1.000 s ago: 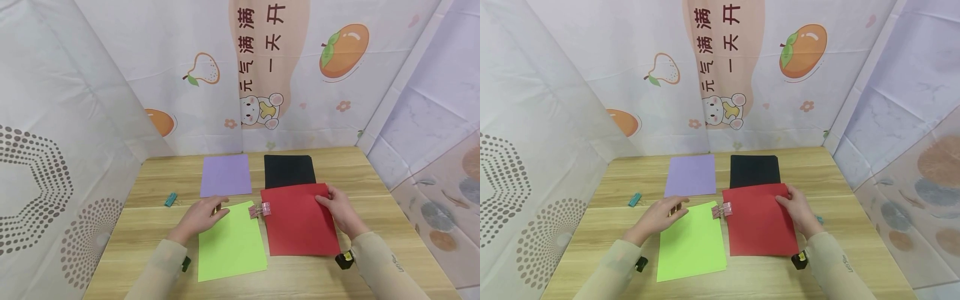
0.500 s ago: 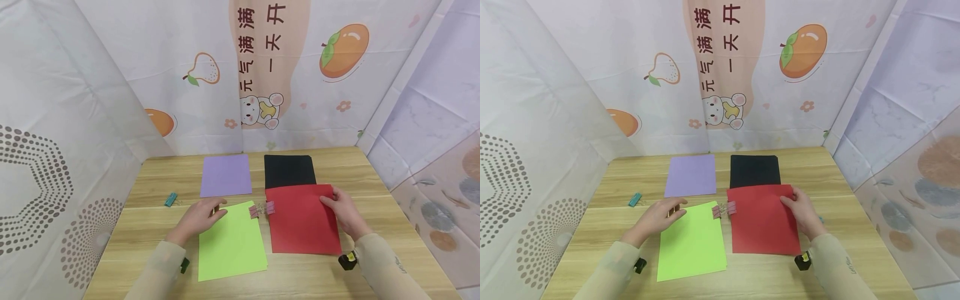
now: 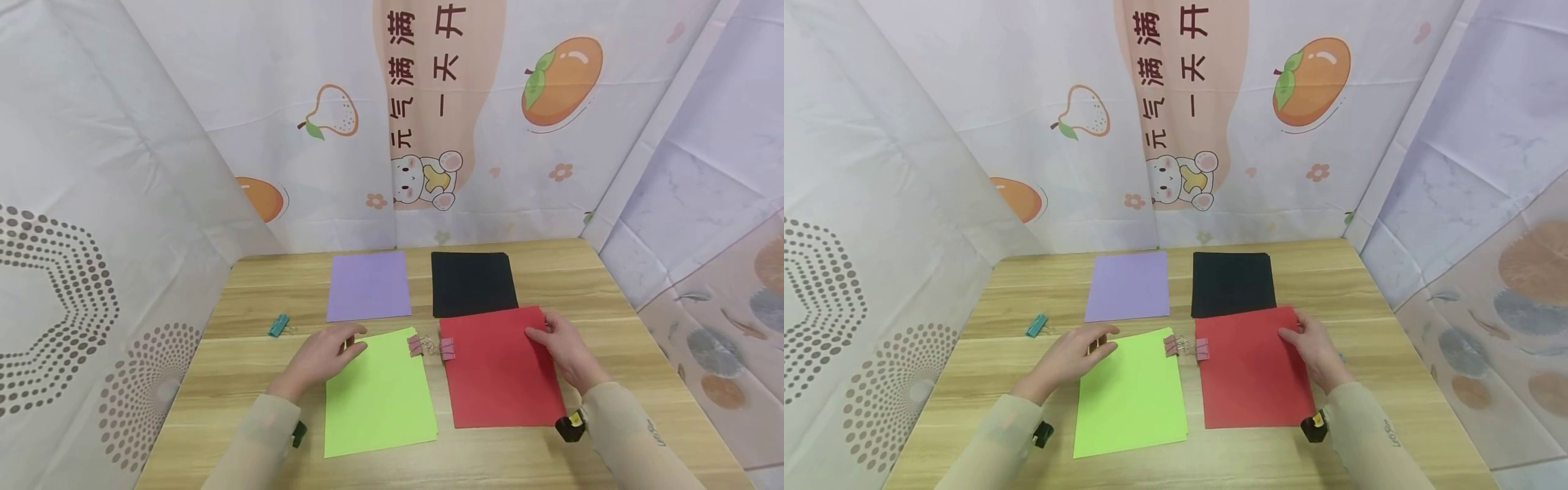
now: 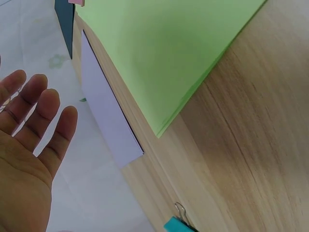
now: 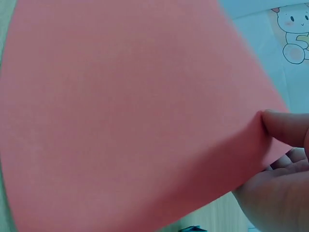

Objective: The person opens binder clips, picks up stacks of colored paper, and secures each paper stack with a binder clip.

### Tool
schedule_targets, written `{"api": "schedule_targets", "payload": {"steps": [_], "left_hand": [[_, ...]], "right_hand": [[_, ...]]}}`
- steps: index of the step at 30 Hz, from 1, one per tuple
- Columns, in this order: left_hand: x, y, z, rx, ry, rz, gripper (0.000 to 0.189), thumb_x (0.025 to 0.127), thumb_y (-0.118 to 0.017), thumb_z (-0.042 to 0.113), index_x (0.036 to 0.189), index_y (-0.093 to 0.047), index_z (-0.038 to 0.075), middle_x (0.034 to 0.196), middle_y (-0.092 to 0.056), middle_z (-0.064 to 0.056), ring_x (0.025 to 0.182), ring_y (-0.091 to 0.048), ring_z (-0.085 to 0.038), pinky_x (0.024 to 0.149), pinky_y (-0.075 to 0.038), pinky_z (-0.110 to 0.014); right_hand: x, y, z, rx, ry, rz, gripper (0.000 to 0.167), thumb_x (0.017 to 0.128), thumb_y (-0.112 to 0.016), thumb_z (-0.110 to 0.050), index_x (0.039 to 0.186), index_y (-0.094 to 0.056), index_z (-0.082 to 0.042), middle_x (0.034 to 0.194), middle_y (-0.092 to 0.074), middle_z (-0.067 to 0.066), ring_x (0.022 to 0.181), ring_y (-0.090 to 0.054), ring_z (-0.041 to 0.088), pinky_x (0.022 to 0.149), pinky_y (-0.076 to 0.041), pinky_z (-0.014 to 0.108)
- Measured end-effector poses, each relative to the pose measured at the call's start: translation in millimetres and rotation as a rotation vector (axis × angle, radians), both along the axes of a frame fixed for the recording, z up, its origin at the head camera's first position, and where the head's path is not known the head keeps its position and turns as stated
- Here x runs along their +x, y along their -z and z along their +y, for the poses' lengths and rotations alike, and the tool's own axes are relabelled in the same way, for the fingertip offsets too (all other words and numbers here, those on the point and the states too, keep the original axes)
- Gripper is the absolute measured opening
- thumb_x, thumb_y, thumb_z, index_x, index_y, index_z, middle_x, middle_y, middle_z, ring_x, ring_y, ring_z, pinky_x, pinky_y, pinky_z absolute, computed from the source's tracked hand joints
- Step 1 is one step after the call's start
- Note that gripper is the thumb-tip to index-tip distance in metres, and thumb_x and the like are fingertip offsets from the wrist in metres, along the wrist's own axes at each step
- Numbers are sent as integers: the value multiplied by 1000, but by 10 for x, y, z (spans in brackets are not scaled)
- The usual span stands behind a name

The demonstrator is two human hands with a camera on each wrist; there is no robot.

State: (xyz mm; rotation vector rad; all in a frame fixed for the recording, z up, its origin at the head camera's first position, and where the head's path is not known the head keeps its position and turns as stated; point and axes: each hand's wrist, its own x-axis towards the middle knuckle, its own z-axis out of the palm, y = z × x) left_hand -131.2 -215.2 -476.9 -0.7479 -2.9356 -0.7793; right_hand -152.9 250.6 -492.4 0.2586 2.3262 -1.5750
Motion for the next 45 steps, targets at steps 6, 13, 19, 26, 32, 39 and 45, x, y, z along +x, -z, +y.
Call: {"api": "schedule_targets", "payload": {"steps": [6,13,19,26,32,39,45], "left_hand": [[8,1,-34,-2,-10,-32,31,101,-66,29,126,-68,10,88,-61,10,72,-52,-5,66,-48,-25],[3,13,-68,-31,-62,-57,31,101,-66,31,127,-68,13,90,-62,10,75,-53,-6,69,-49,-27],[-29,17,-90,-46,-78,-60,32,101,-65,31,127,-68,12,91,-62,9,78,-54,-8,71,-50,-30],[-62,52,-139,-62,-105,-77,34,102,-65,31,129,-67,11,99,-65,4,87,-59,-13,78,-53,-37],[-90,96,-190,-84,-128,-56,35,102,-65,32,128,-67,10,117,-68,-5,108,-64,-24,92,-54,-49],[-126,143,-232,-127,-170,-60,38,102,-65,31,133,-63,10,136,-62,-11,131,-53,-37,109,-43,-59],[-150,180,-258,-152,-194,-51,42,101,-64,33,136,-60,9,142,-56,-15,134,-49,-43,110,-39,-63]], "right_hand": [[15,43,20,35,1,-30,57,105,-58,-23,149,-36,8,134,-53,26,107,-61,26,84,-55,28],[28,87,-17,79,-56,-14,55,105,-57,-24,147,-38,7,139,-51,30,115,-59,33,91,-55,37],[43,73,-42,118,-105,7,58,106,-56,-24,151,-36,7,142,-48,32,124,-54,43,102,-51,52],[44,58,-45,193,-140,21,60,105,-57,-22,151,-34,8,141,-50,33,124,-53,46,100,-51,54],[36,45,-33,267,-152,44,61,104,-57,-22,150,-34,9,140,-49,34,123,-52,48,96,-54,54],[35,19,-20,311,-164,55,60,104,-56,-23,150,-35,9,141,-48,36,125,-50,51,98,-52,58],[38,26,-7,319,-175,69,58,105,-55,-22,149,-35,10,140,-49,37,125,-51,51,99,-50,58]]}}
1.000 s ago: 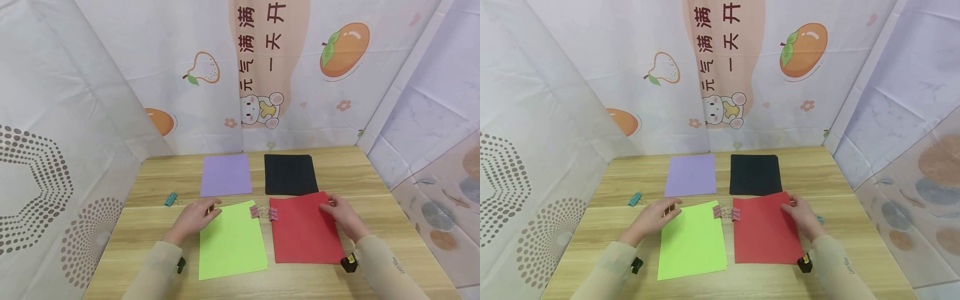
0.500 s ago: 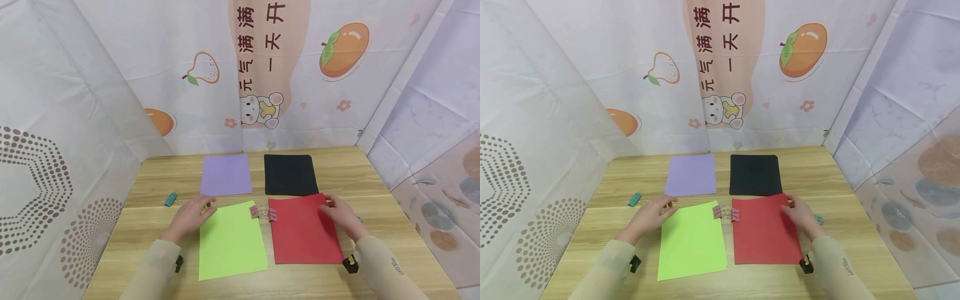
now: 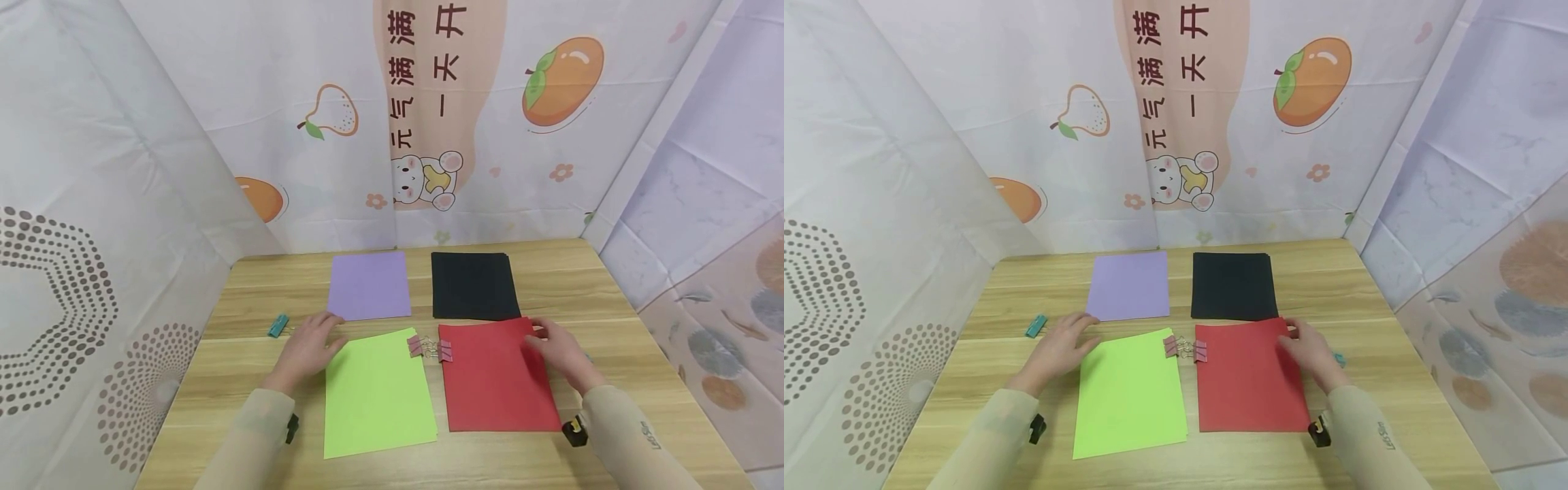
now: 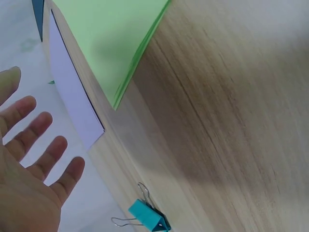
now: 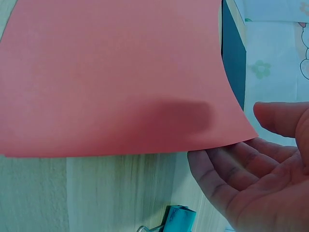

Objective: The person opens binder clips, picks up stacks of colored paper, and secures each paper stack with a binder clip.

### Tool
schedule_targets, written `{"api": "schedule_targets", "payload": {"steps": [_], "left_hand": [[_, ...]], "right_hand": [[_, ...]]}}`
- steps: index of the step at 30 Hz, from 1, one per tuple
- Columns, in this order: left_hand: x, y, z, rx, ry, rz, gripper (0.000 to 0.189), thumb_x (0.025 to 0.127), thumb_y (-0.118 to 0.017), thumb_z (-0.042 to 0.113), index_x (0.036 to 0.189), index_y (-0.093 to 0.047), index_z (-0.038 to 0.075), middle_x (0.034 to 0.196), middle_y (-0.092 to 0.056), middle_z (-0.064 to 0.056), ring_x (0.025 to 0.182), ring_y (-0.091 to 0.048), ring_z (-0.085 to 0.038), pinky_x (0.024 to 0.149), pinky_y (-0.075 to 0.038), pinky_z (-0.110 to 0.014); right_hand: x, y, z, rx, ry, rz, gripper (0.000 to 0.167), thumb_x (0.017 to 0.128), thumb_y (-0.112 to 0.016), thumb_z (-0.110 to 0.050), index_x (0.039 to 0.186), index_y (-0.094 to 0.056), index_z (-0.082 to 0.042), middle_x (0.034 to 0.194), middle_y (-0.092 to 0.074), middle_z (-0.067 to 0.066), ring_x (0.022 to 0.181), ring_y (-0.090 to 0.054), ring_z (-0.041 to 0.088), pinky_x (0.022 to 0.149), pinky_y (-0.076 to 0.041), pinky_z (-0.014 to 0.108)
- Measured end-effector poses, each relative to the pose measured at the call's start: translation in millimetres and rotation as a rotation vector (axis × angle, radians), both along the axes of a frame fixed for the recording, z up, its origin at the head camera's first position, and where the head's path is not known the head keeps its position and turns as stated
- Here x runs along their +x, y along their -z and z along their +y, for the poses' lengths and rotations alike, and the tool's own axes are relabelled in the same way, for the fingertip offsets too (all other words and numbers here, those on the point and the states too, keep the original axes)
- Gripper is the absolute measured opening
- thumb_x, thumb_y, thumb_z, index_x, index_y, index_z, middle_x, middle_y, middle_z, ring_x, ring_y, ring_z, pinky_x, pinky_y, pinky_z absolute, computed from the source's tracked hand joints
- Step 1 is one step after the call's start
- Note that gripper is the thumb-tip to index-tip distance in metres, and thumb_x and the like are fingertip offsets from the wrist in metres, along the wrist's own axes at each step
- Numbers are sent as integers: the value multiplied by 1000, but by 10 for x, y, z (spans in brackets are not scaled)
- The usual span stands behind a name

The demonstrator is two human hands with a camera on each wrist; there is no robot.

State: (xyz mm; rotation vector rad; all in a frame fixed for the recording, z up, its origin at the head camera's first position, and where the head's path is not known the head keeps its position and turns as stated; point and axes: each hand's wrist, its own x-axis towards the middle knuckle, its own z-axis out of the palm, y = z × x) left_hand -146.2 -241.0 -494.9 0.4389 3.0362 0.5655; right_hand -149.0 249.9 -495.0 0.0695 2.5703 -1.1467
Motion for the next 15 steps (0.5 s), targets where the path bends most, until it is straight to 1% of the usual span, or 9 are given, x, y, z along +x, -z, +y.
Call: {"api": "schedule_targets", "payload": {"steps": [4,8,15], "left_hand": [[-8,32,-22,-18,-6,3,45,102,-63,34,138,-59,8,144,-54,-18,135,-47,-45,111,-37,-64],[-9,61,-39,-23,-9,-2,48,102,-63,35,141,-57,8,146,-53,-18,136,-46,-45,112,-36,-63],[-5,108,-66,-23,-49,-37,52,101,-64,34,146,-53,10,149,-50,-18,138,-42,-46,112,-34,-66]], "right_hand": [[-3,-4,-2,10,-7,2,58,104,-56,-22,149,-35,10,140,-49,37,125,-51,51,99,-50,58],[-4,-8,-2,18,-10,-1,59,105,-55,-23,149,-35,10,141,-48,37,126,-50,51,100,-50,59],[-20,-1,1,24,-23,3,58,104,-54,-20,149,-34,12,143,-46,38,129,-48,53,103,-47,60]]}}
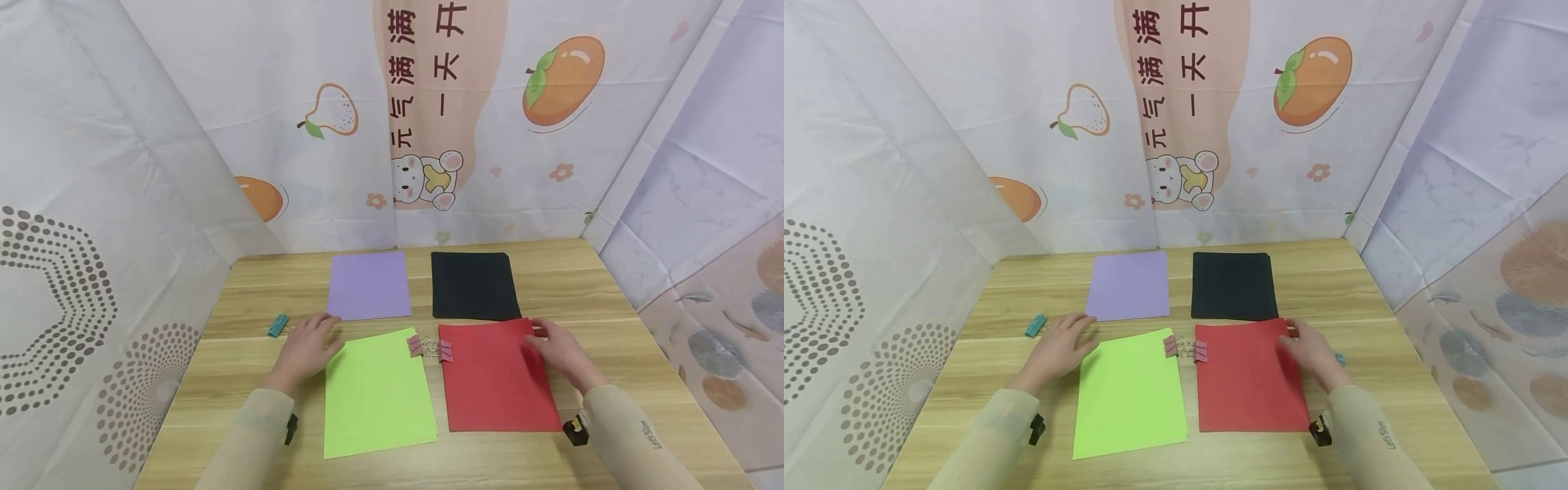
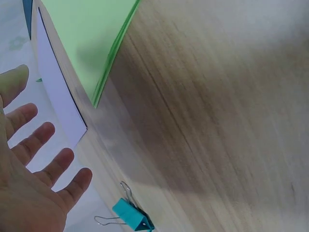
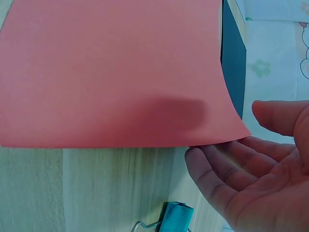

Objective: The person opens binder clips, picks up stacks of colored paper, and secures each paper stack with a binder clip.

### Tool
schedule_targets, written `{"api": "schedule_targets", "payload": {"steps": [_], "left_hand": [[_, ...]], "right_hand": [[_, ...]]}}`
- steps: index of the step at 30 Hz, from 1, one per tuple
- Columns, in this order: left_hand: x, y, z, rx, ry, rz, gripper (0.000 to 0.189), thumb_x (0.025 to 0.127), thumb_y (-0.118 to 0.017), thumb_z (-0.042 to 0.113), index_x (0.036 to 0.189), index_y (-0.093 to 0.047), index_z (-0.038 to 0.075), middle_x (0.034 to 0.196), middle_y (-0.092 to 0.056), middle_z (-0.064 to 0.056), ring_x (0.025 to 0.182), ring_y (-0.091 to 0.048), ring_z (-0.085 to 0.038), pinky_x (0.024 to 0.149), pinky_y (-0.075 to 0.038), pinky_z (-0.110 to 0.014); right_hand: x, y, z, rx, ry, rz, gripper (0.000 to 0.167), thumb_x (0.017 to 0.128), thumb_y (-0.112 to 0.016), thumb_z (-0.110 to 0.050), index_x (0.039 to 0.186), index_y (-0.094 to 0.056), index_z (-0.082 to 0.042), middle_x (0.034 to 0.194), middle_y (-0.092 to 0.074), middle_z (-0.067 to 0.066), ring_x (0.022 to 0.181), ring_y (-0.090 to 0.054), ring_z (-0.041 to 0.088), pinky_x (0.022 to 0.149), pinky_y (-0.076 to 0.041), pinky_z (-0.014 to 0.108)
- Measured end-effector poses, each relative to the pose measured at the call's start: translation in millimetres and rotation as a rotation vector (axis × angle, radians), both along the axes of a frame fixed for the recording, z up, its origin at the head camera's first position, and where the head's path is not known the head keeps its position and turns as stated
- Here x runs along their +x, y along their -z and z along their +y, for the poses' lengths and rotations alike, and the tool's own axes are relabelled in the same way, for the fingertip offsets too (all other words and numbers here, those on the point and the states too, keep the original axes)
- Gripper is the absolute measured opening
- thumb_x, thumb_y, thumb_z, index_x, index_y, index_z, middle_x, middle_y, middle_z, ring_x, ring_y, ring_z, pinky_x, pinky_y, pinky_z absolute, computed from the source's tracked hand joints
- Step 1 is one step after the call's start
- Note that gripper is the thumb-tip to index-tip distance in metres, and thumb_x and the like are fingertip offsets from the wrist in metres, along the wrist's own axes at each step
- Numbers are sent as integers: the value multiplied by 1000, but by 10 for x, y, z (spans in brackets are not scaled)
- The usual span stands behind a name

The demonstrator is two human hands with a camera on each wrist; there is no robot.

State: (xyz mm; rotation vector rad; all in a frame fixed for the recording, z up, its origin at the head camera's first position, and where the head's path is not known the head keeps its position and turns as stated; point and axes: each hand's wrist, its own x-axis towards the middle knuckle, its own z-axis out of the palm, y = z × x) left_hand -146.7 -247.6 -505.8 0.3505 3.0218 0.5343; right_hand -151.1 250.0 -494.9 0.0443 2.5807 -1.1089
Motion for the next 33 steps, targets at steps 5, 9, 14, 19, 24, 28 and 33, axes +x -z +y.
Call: {"api": "schedule_targets", "payload": {"steps": [5,9,14,19,24,28,33], "left_hand": [[8,20,-25,-14,-8,-29,56,100,-65,34,149,-50,10,151,-47,-19,140,-39,-46,114,-32,-66],[10,38,-45,-20,-12,-53,60,100,-66,36,151,-48,11,153,-44,-19,141,-38,-47,114,-31,-66],[22,72,-60,-23,-24,-80,63,99,-66,39,152,-47,11,156,-41,-20,140,-38,-50,114,-29,-68],[45,113,-65,-21,-39,-105,62,98,-68,39,152,-48,14,156,-40,-19,140,-37,-50,110,-32,-71],[68,142,-68,-37,-45,-127,63,98,-68,40,152,-48,15,155,-41,-17,139,-37,-50,107,-33,-72],[84,142,-66,-34,-42,-133,63,97,-69,40,151,-49,14,155,-41,-16,138,-37,-51,107,-33,-72],[101,160,-72,-29,-40,-136,62,97,-69,39,151,-50,14,155,-41,-16,138,-36,-50,108,-31,-72]], "right_hand": [[-14,0,12,21,-6,12,58,104,-54,-19,148,-35,14,142,-47,39,129,-48,53,103,-46,61],[-23,-12,20,43,-7,39,56,104,-55,-18,147,-38,14,140,-50,38,127,-50,53,101,-47,60],[-26,-31,28,49,-6,61,54,104,-55,-17,146,-40,14,139,-52,38,124,-56,50,99,-50,58],[-46,-53,52,62,-9,87,53,104,-55,-18,145,-43,12,138,-53,36,124,-55,52,97,-52,58],[-80,-85,96,106,-22,116,54,104,-56,-22,144,-44,11,137,-54,35,124,-54,53,94,-53,58],[-104,-104,137,126,-30,166,51,103,-57,-19,142,-46,12,133,-57,35,120,-57,53,93,-52,59],[-125,-137,200,146,-44,194,50,103,-57,-16,141,-46,14,131,-58,36,116,-58,53,94,-50,61]]}}
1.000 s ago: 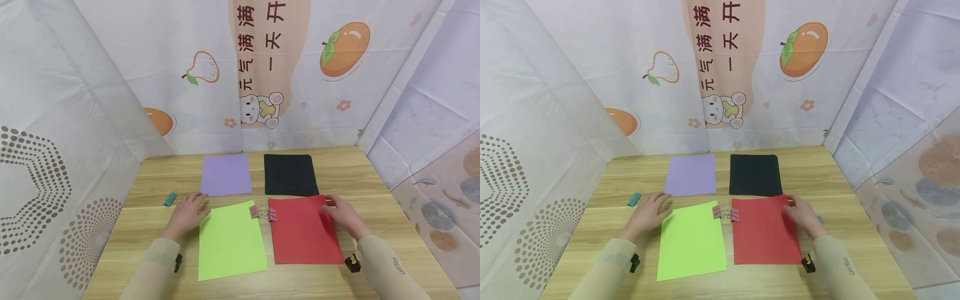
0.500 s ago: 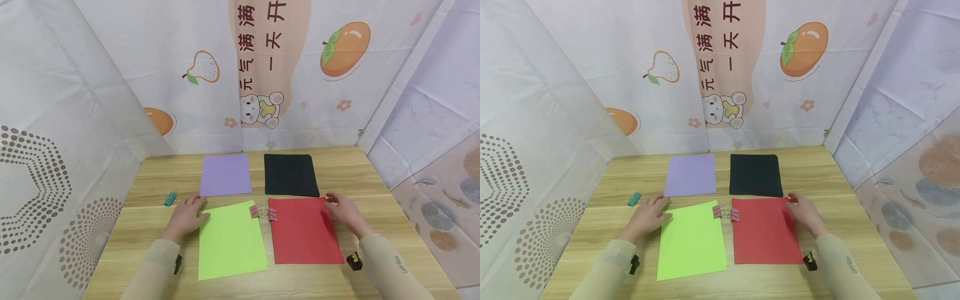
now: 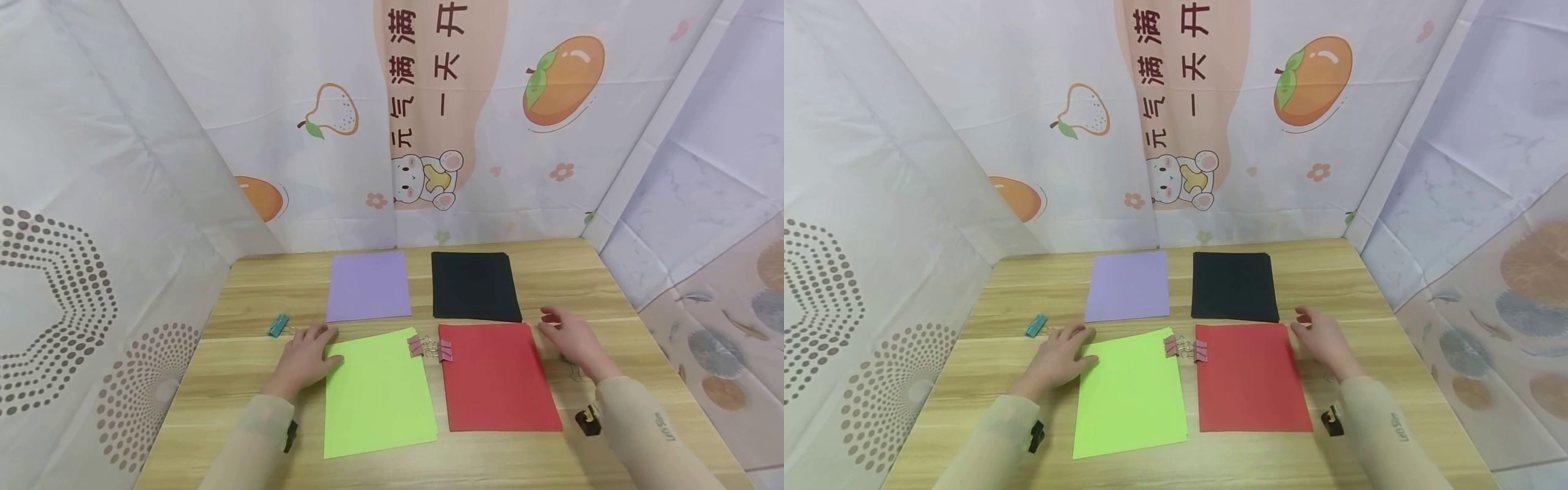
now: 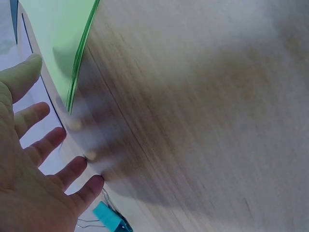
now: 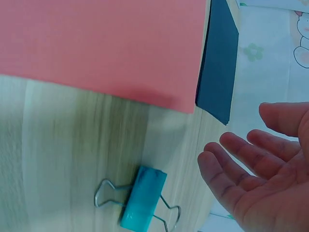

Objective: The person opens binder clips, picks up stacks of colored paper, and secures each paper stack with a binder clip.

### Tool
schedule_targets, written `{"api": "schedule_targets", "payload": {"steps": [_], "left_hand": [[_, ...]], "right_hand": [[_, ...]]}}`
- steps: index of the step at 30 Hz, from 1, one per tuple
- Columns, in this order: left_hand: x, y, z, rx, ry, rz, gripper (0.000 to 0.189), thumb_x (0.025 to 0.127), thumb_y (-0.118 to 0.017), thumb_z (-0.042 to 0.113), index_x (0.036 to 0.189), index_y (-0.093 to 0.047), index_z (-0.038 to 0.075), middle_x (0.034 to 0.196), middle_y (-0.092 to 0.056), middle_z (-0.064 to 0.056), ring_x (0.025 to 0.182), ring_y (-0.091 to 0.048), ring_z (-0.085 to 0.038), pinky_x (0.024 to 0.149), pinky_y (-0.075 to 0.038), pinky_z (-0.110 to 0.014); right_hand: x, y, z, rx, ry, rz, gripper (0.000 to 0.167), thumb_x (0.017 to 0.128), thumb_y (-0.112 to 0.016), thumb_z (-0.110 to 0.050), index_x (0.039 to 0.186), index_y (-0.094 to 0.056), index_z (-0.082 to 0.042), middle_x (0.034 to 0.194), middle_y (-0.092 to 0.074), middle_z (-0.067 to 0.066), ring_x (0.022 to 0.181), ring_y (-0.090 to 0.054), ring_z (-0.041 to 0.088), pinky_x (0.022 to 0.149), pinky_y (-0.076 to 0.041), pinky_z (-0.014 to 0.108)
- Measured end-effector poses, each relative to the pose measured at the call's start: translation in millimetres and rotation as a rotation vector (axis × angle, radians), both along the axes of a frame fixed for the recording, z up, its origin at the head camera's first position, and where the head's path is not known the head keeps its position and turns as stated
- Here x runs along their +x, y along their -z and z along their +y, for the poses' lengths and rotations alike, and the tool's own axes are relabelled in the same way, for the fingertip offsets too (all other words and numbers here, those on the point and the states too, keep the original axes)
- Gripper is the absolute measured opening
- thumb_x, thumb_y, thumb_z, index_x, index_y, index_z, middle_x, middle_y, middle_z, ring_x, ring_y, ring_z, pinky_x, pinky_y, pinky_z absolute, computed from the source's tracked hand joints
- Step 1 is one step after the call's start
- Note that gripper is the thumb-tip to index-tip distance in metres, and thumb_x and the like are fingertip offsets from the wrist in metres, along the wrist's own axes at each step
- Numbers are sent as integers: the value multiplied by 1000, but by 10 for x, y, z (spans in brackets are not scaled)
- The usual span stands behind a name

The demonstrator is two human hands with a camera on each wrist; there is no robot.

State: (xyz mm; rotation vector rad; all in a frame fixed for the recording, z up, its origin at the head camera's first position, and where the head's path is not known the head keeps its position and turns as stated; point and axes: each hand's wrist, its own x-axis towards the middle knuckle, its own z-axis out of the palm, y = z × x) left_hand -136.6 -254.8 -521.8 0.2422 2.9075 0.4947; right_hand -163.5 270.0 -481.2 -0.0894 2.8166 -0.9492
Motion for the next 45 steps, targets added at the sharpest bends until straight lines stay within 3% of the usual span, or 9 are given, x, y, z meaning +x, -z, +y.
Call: {"api": "schedule_targets", "payload": {"steps": [21,45], "left_hand": [[24,28,-4,-14,4,-8,63,96,-71,40,149,-51,13,155,-41,-16,142,-33,-49,111,-28,-72],[52,43,0,-25,13,23,66,93,-74,41,148,-52,12,155,-42,-16,143,-32,-48,111,-29,-71]], "right_hand": [[-42,-31,189,23,-7,-81,55,105,-54,-23,145,-41,13,137,-53,37,123,-53,55,95,-50,62],[-153,-14,168,35,-31,-80,56,104,-56,-23,145,-42,13,135,-54,37,123,-53,55,97,-49,63]]}}
